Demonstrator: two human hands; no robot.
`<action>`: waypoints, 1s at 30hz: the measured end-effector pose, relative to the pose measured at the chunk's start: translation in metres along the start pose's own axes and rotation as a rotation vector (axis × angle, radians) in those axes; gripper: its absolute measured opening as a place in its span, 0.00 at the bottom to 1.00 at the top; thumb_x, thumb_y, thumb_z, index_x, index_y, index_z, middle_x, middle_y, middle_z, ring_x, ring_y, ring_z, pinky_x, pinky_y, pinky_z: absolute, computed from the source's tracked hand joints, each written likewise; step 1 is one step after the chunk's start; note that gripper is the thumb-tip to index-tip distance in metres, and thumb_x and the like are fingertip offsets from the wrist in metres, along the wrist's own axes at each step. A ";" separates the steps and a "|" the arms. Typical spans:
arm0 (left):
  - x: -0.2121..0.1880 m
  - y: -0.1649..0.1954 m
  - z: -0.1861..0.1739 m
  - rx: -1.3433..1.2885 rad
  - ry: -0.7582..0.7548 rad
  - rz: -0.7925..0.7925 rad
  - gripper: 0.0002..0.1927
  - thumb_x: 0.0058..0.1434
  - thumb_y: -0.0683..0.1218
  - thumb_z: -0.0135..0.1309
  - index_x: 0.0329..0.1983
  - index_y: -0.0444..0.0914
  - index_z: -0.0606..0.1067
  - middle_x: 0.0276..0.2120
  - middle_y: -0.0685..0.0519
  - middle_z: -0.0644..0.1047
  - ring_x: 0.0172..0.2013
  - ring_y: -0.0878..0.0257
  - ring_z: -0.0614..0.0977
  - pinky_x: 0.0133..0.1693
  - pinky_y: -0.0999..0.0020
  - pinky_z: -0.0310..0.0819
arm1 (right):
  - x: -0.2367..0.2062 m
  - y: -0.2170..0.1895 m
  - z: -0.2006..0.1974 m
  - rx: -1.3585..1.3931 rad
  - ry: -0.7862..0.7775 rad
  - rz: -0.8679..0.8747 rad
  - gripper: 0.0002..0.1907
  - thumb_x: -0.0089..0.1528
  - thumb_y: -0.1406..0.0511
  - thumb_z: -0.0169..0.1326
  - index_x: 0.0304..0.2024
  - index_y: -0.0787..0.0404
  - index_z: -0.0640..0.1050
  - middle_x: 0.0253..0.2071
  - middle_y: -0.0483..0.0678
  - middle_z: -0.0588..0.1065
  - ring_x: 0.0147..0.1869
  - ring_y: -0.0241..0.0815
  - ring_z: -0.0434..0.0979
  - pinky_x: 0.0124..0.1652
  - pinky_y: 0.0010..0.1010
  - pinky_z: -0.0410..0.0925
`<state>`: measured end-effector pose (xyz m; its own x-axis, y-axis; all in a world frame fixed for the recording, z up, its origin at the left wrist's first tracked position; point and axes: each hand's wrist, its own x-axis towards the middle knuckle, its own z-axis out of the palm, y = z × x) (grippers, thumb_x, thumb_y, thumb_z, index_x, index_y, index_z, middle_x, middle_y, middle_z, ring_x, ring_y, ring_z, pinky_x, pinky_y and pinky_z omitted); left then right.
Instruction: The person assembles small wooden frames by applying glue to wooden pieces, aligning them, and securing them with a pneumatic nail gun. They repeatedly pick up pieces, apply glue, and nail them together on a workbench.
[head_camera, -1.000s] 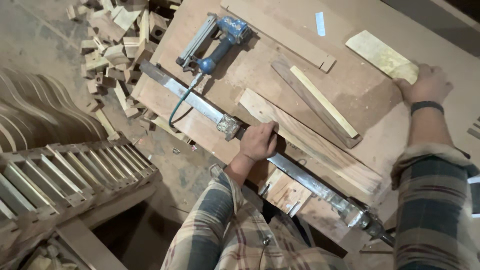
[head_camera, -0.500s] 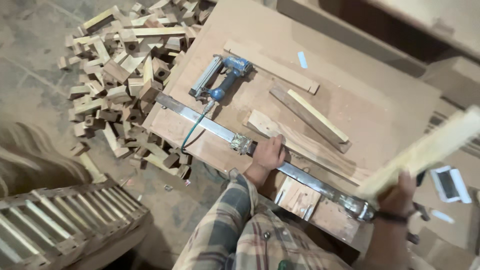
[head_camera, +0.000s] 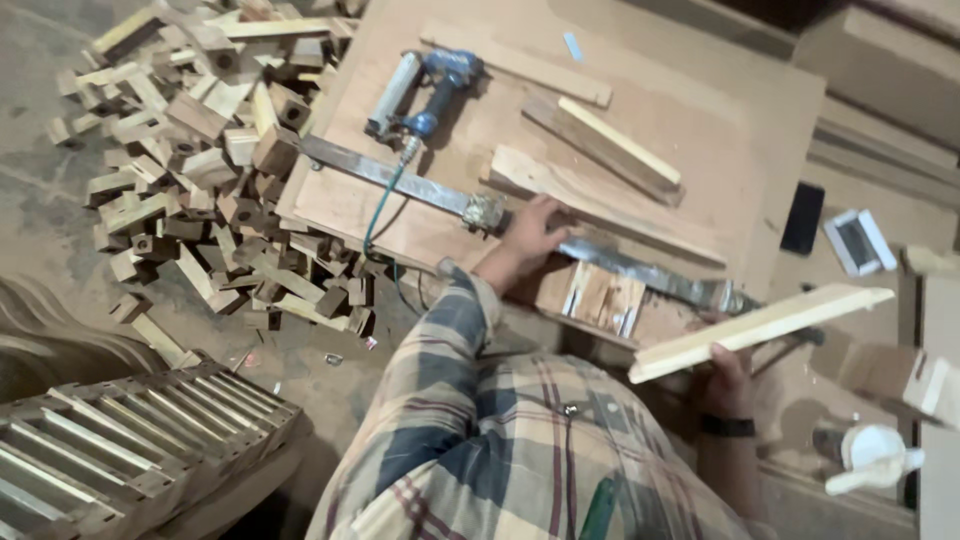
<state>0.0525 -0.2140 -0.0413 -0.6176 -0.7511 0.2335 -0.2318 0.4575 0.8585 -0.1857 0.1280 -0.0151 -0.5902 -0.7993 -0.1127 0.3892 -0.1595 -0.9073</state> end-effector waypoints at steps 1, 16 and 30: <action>-0.010 -0.001 -0.002 0.027 0.072 0.102 0.25 0.52 0.50 0.61 0.52 0.37 0.75 0.49 0.40 0.76 0.50 0.42 0.79 0.52 0.53 0.75 | -0.011 0.002 0.006 -0.125 0.042 -0.024 0.31 0.58 0.65 0.61 0.63 0.64 0.70 0.53 0.50 0.75 0.57 0.46 0.75 0.58 0.36 0.69; -0.137 0.004 0.034 0.046 -0.236 0.072 0.38 0.52 0.57 0.68 0.62 0.35 0.72 0.55 0.39 0.77 0.54 0.42 0.78 0.56 0.54 0.73 | -0.008 0.007 0.119 -0.762 -0.371 -0.137 0.34 0.60 0.73 0.62 0.66 0.65 0.63 0.67 0.53 0.70 0.71 0.45 0.71 0.69 0.37 0.67; -0.135 0.017 0.034 0.135 -0.166 0.132 0.18 0.58 0.52 0.59 0.45 0.37 0.76 0.39 0.40 0.78 0.41 0.40 0.79 0.43 0.49 0.75 | 0.025 0.018 0.153 -1.284 -0.520 -0.444 0.20 0.58 0.64 0.64 0.51 0.60 0.75 0.49 0.51 0.75 0.55 0.48 0.77 0.55 0.38 0.71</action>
<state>0.1062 -0.0884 -0.0736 -0.7617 -0.5972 0.2515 -0.2327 0.6143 0.7540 -0.0855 0.0170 0.0278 -0.0652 -0.9831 0.1713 -0.8064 -0.0492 -0.5893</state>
